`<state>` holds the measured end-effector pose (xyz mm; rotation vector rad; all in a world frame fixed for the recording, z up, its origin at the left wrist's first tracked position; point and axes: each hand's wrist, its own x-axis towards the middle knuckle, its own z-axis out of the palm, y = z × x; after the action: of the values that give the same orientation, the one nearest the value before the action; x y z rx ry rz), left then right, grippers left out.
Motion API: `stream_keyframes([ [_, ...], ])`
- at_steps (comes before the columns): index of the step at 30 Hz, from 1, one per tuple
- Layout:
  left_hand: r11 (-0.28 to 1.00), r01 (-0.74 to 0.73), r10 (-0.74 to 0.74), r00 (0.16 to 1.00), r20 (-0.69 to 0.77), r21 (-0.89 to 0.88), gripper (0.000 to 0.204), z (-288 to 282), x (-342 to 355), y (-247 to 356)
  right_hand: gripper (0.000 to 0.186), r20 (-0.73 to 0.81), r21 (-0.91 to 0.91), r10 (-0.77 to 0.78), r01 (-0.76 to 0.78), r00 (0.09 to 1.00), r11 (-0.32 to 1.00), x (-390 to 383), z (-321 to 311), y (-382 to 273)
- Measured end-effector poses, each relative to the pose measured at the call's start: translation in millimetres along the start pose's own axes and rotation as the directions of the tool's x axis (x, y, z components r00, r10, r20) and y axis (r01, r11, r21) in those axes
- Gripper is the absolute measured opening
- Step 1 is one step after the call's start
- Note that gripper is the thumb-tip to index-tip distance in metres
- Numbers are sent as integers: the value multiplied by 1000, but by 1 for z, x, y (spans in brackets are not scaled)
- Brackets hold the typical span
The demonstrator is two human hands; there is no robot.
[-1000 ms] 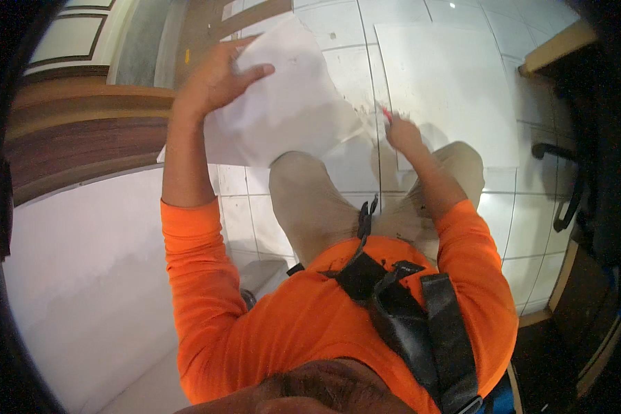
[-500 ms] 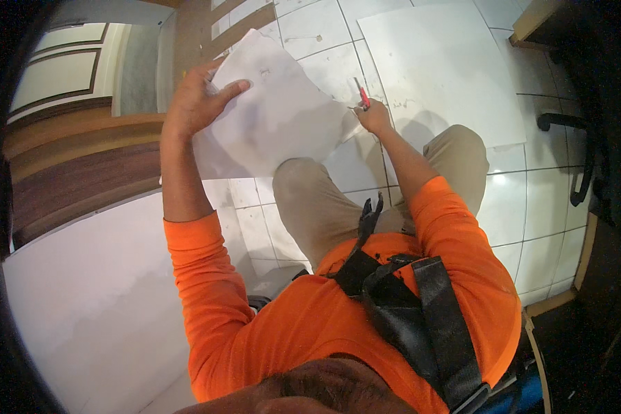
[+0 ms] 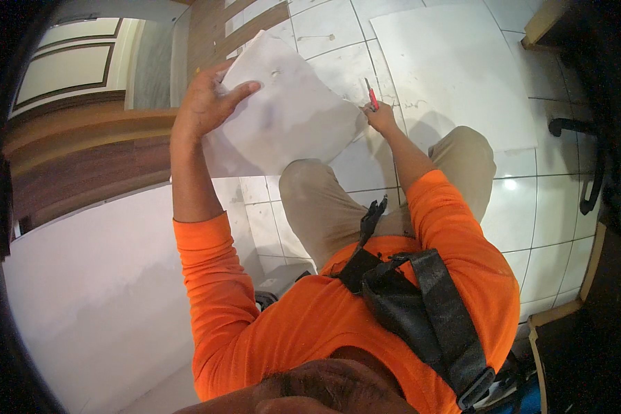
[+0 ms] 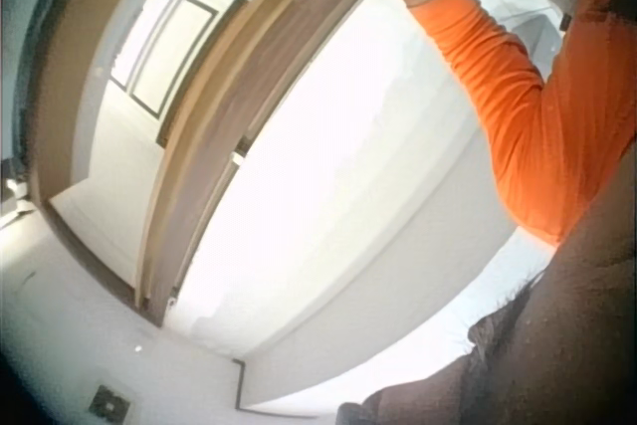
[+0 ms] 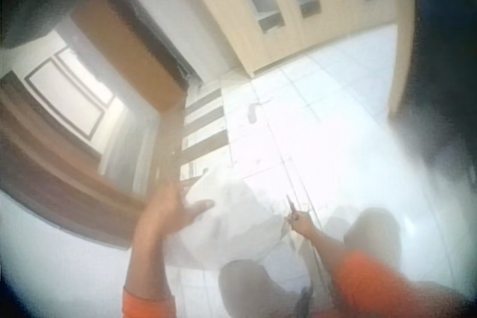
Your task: The person measures and marks a ceiling opening, then cuts a white ceiling panel to size using a utility knife. They climb a ladder, position the panel against the ceiling, and secure it in place.
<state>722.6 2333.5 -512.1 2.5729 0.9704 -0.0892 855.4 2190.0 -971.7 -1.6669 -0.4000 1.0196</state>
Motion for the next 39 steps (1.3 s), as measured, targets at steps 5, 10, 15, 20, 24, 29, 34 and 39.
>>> stream_keyframes([
  [5,994,-105,106,994,-38,12,57,-1,-3,2,32,4,-176,10,-9,1000,984,8,10,19],
  [10,982,-114,128,989,-81,154,59,-1,12,11,48,-249,-199,-38,-13,968,980,27,0,73],
  [15,994,7,7,992,-129,111,60,1,-1,-13,56,-96,15,296,-296,950,955,-32,9,13],
  [20,995,-101,95,963,-254,-11,61,-2,11,-15,42,-28,28,42,-41,999,999,4,18,46],
  [24,997,77,-73,991,-114,27,67,-15,-7,-24,40,45,130,184,-188,982,973,-23,15,11],
  [29,979,61,-37,992,-121,197,76,0,2,-14,31,101,291,237,-256,966,922,-12,10,29],
  [34,947,115,-95,992,-79,299,75,6,7,-11,28,137,516,281,-310,950,799,-24,12,28],
  [39,988,69,-66,997,-31,141,62,3,-5,-26,21,221,325,364,-420,905,847,-37,4,5],
])
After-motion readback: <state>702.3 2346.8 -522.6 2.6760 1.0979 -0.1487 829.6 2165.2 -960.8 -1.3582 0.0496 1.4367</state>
